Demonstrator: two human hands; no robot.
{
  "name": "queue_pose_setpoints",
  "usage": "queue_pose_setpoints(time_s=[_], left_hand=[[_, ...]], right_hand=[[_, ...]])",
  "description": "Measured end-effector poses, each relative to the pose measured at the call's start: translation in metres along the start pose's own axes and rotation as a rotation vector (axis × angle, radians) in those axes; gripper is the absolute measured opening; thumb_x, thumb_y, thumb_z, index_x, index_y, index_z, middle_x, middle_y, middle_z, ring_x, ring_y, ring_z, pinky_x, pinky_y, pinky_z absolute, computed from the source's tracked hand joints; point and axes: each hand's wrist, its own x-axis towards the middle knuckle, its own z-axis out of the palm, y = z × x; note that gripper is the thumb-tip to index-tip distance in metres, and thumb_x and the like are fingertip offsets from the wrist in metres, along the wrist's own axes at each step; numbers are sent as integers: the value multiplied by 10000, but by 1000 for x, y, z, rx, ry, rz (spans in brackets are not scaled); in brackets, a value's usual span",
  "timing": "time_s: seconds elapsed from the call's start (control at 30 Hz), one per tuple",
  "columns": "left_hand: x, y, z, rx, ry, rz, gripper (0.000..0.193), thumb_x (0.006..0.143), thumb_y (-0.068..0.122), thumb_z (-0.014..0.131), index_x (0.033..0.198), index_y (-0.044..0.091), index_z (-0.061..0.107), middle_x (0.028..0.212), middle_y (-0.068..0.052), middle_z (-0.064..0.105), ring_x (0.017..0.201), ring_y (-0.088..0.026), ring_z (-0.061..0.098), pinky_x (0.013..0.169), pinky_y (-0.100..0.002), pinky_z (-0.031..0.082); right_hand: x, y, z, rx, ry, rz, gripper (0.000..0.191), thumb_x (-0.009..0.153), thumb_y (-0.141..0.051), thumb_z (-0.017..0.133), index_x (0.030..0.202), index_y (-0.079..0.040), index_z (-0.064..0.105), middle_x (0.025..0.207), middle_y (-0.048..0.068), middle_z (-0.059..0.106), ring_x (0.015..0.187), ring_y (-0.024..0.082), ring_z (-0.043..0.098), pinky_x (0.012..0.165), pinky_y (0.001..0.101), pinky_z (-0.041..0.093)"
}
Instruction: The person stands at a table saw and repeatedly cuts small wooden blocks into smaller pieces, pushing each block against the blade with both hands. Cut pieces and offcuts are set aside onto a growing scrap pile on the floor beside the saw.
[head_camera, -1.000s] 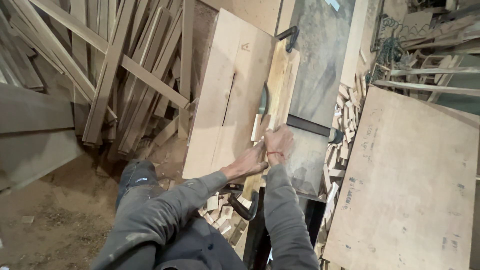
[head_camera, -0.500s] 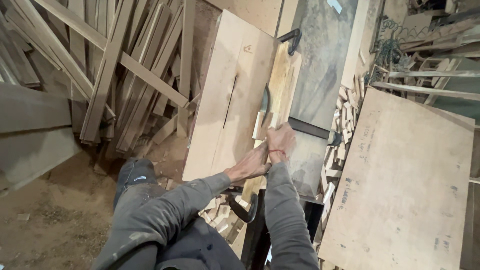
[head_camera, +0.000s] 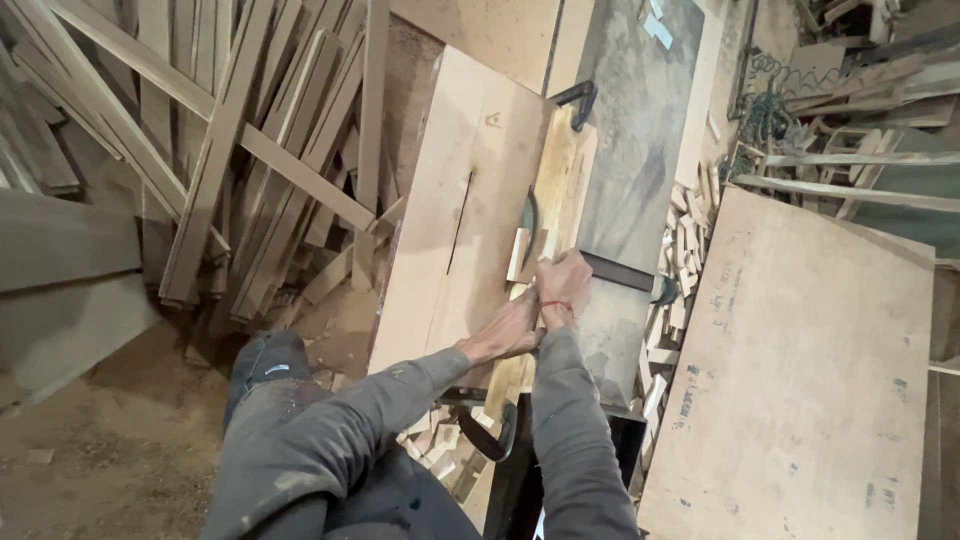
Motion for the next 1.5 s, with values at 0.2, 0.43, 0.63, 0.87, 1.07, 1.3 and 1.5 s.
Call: queue_pose_setpoints(time_s=[0.2,0.43,0.63,0.87,1.07,1.3,1.5], left_hand=[[1,11,-10,-10,-56,-121,669,851,297,589,1405,-62,475,1210,-362,650,1149,-525,614,993,-546,501],[-86,22,-40,48,-241,-68,624,867,231,606,1406,-74,526,1115,-311,705,1050,-413,706,937,-457,549],[-110,45,-68,295,163,199,509,840,154,655,1308,-39,597,1025,-286,701,930,-454,674,817,-509,551],[-130,36,-68,418,-439,-12,485,806,90,671,1288,38,653,816,-240,692,771,-446,682,705,-543,534],[-125,20,-71,625,-375,-1,206,957,121,609,1126,7,638,861,-178,697,697,-319,708,638,-464,587],[-99,1,-61,1120,-193,384,346,853,88,661,1188,25,603,1034,-133,681,986,-290,659,786,-429,575],[-181,-15,-30,1102,-463,364,368,857,180,655,1158,-21,589,907,-160,661,805,-267,672,681,-418,595]], right_hand=[[10,-17,-5,-60,21,-69,292,752,-304,775,836,-25,759,907,263,731,907,459,707,818,523,552],[38,-8,-29,65,52,-154,344,710,-340,791,896,-53,761,854,190,751,844,362,746,779,448,581],[-61,88,-92,228,-188,-383,263,876,-209,710,1081,-45,721,964,119,769,834,229,754,755,347,606],[-224,119,-61,556,-246,-246,281,854,-57,728,1132,-11,735,1056,131,766,952,242,758,847,333,590],[-282,149,-65,698,-139,106,319,861,-17,708,1178,16,711,1122,119,756,1014,205,733,892,307,562],[-311,159,-65,707,-79,108,273,868,-37,750,1136,10,730,1061,109,779,975,178,762,872,299,586],[-324,165,-67,726,19,155,267,886,-47,731,1148,3,729,1052,109,769,955,171,752,858,305,593]])
